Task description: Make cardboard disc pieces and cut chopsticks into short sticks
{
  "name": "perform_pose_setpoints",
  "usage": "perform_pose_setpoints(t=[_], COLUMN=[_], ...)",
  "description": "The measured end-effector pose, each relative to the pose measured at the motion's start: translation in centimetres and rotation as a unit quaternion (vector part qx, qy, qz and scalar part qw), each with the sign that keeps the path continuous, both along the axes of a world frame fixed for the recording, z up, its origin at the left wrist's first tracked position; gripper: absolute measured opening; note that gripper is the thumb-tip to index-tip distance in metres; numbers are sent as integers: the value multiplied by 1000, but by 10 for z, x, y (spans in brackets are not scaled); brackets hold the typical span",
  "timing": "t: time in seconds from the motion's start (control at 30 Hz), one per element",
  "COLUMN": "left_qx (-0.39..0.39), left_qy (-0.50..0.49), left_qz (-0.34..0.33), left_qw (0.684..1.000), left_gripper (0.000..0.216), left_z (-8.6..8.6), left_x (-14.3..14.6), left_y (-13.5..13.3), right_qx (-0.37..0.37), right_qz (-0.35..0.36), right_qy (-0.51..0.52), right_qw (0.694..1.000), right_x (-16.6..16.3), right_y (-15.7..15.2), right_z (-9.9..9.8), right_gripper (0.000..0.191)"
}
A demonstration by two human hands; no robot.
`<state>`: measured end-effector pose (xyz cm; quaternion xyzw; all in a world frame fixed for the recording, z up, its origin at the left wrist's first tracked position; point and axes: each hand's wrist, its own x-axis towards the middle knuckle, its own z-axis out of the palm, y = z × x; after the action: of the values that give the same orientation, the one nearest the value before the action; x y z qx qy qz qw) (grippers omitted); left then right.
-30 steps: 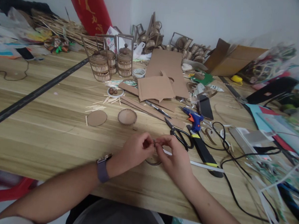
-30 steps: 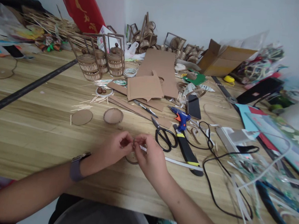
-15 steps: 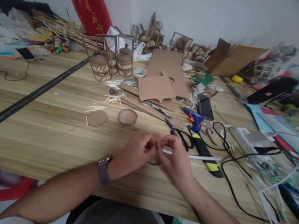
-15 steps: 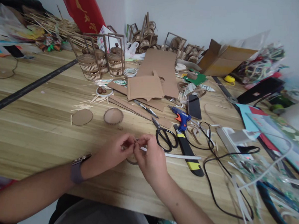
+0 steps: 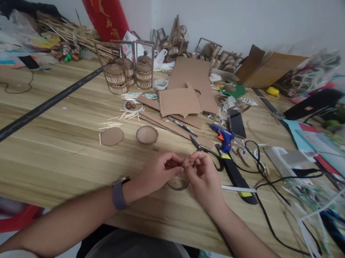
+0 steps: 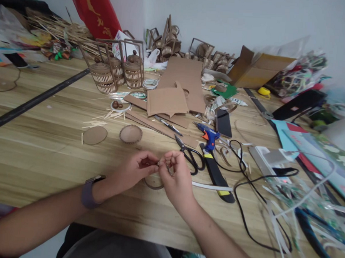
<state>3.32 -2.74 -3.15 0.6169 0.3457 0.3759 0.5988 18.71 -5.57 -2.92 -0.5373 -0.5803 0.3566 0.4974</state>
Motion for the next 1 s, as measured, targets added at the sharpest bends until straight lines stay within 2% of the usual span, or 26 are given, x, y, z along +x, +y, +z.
perform_pose_setpoints(t=[0.2,0.33,0.5,0.7,0.8,0.9,1.0], left_qx=[10,7,-59,-143,-166,-183,-188], left_qy=[3,5,-78,-227,-242,-238,-236], left_qz=[-6,23,64,84,86,86,91], left_qw=[1000,1000,993,960,952,950,949], left_gripper=[14,17,24,31,33,34,34], left_z=[1,1,4,3,2,1,-2], left_x=[-2,-3,-6,-7,-7,-5,-4], left_y=[1,2,9,21,22,21,21], right_qx=[-13,-14,-15,-41,-36,-39,-49], right_qz=[-4,-26,-44,-49,-67,-78,-77], right_qy=[38,13,16,121,213,317,350], right_qw=[999,999,999,991,974,945,932], right_x=[-1,2,7,15,19,19,19], right_y=[0,2,7,12,16,20,22], right_z=[-1,-2,-2,2,6,12,16], right_gripper=[17,17,17,25,26,28,28])
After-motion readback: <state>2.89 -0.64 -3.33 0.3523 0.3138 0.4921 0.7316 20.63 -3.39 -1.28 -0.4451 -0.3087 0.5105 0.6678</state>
